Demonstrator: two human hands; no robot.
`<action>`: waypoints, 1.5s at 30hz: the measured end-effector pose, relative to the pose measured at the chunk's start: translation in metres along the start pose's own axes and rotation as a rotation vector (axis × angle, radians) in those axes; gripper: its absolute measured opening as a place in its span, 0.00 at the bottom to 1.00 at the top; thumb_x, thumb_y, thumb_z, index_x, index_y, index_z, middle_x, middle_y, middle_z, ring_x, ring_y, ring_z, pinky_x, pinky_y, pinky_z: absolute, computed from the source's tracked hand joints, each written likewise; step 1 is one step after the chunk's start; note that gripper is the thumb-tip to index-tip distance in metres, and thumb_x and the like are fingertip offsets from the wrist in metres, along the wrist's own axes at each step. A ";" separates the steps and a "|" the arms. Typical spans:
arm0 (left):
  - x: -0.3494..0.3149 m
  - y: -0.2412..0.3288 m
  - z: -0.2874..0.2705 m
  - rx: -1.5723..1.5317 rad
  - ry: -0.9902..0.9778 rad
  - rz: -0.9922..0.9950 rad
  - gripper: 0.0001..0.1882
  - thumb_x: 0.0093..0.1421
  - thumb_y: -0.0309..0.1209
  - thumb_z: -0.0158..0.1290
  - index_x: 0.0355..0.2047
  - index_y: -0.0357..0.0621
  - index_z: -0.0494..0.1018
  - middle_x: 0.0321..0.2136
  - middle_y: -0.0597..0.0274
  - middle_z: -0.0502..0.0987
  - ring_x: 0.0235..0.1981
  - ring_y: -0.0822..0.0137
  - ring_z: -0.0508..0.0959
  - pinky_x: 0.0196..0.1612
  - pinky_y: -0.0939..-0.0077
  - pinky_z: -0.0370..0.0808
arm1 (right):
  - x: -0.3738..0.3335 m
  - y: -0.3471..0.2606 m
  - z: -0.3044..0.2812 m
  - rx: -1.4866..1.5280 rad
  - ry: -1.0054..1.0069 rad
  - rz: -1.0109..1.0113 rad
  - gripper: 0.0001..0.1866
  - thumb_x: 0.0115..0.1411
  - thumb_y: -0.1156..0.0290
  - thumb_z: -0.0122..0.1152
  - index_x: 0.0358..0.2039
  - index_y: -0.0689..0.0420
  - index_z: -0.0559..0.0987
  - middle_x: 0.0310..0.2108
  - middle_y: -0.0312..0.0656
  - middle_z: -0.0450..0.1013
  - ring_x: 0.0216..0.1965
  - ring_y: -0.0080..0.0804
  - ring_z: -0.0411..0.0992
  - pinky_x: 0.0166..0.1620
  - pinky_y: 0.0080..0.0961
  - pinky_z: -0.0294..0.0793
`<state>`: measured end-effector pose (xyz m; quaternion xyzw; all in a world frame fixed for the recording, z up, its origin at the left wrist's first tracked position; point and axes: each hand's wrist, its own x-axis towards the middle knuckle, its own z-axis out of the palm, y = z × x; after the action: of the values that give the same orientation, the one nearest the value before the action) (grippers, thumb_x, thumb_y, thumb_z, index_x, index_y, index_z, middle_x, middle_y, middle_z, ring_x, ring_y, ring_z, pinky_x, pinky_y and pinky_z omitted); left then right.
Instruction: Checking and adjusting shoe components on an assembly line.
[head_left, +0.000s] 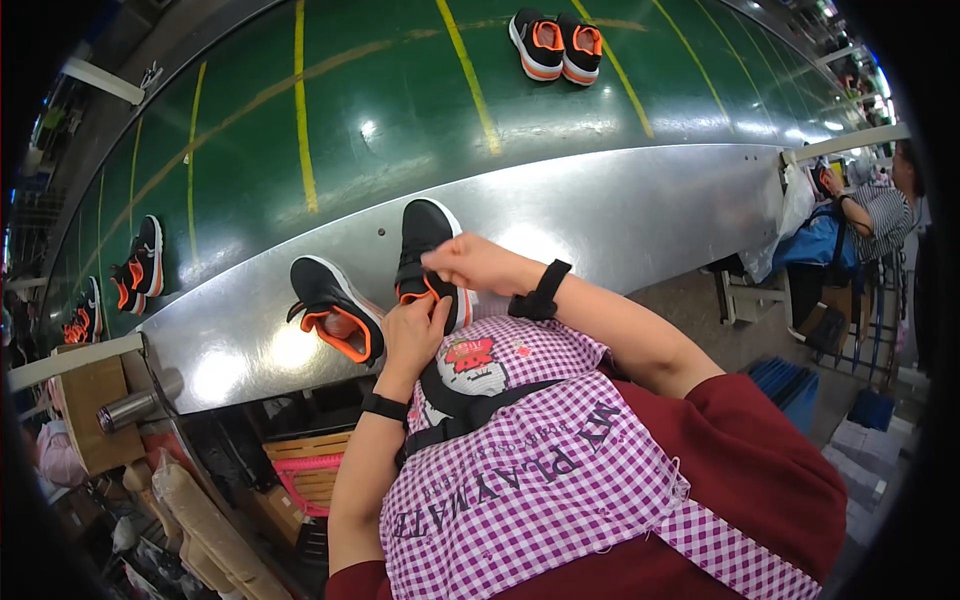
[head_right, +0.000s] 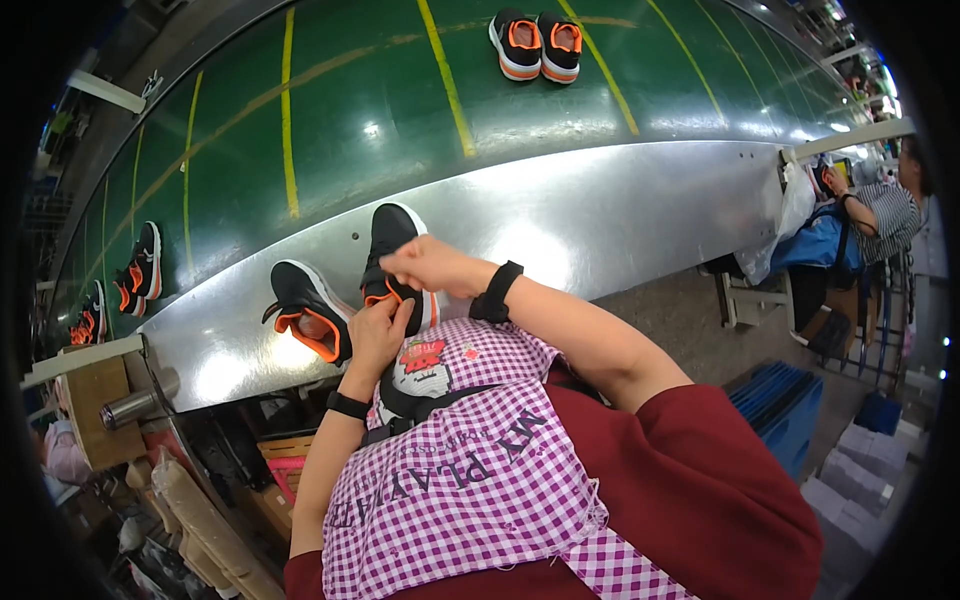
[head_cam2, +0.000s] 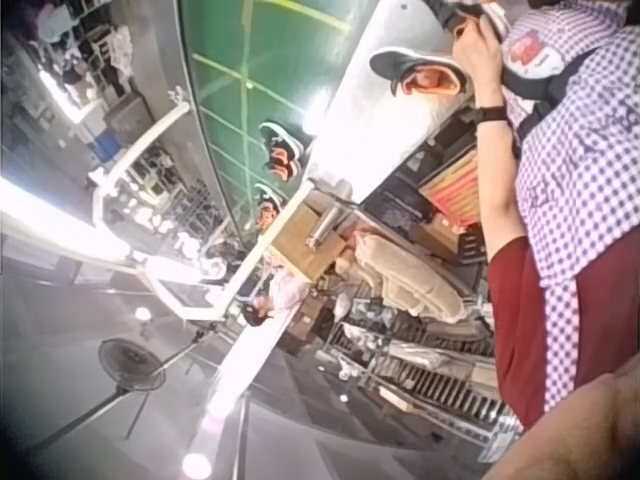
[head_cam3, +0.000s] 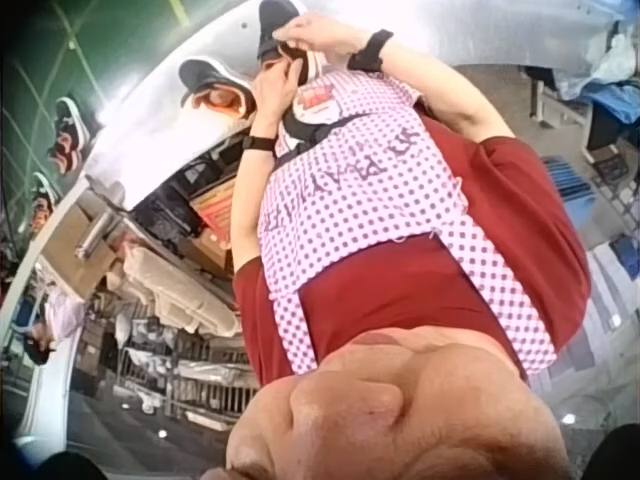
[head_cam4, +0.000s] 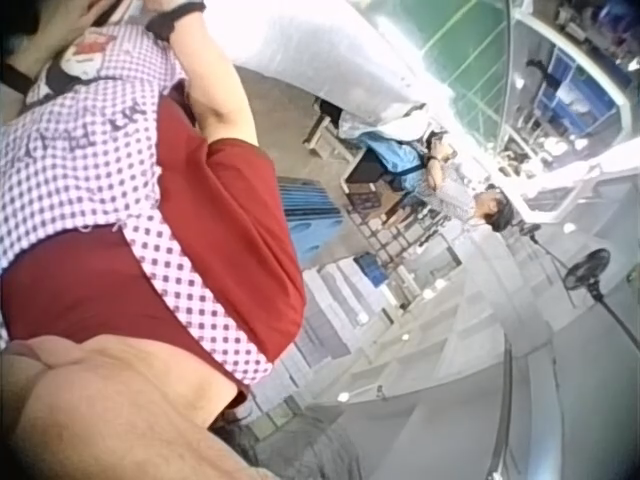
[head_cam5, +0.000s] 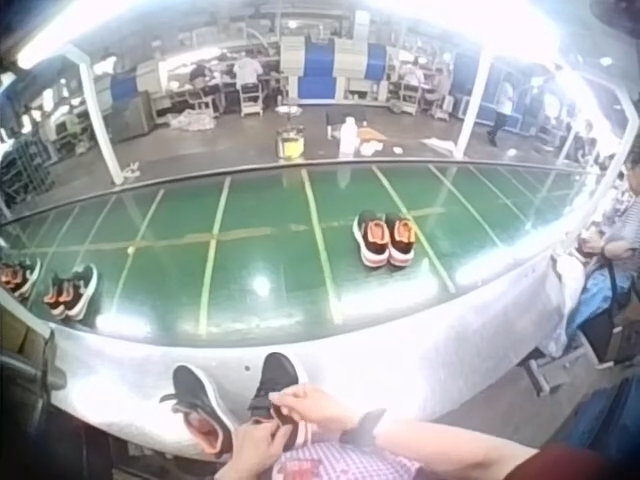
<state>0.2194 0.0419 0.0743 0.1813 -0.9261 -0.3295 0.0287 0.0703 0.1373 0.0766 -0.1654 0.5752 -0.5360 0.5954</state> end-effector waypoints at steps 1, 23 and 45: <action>0.001 0.000 0.001 0.015 0.007 0.024 0.13 0.54 0.37 0.53 0.19 0.42 0.71 0.15 0.50 0.72 0.19 0.49 0.73 0.23 0.58 0.68 | -0.007 -0.020 0.009 0.152 0.019 0.023 0.18 0.59 0.58 0.56 0.17 0.54 0.71 0.11 0.28 0.62 0.11 0.13 0.53 0.15 0.12 0.50; 0.005 -0.014 0.005 -0.391 -0.127 -0.266 0.19 0.60 0.42 0.47 0.26 0.35 0.70 0.18 0.50 0.72 0.20 0.57 0.72 0.26 0.67 0.66 | -0.002 0.004 -0.007 0.006 -0.030 0.174 0.18 0.61 0.58 0.52 0.20 0.57 0.75 0.15 0.30 0.68 0.12 0.13 0.60 0.15 0.11 0.56; 0.017 0.022 -0.006 -0.397 -0.158 0.044 0.13 0.56 0.31 0.51 0.40 0.38 0.72 0.28 0.50 0.77 0.31 0.52 0.76 0.35 0.67 0.72 | -0.018 0.042 -0.042 -0.127 0.230 0.017 0.24 0.55 0.52 0.59 0.36 0.65 0.74 0.23 0.39 0.71 0.25 0.22 0.71 0.28 0.16 0.72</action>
<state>0.1976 0.0483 0.0916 0.1254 -0.8461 -0.5180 -0.0018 0.0572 0.1854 0.0394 -0.1355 0.6738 -0.5086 0.5185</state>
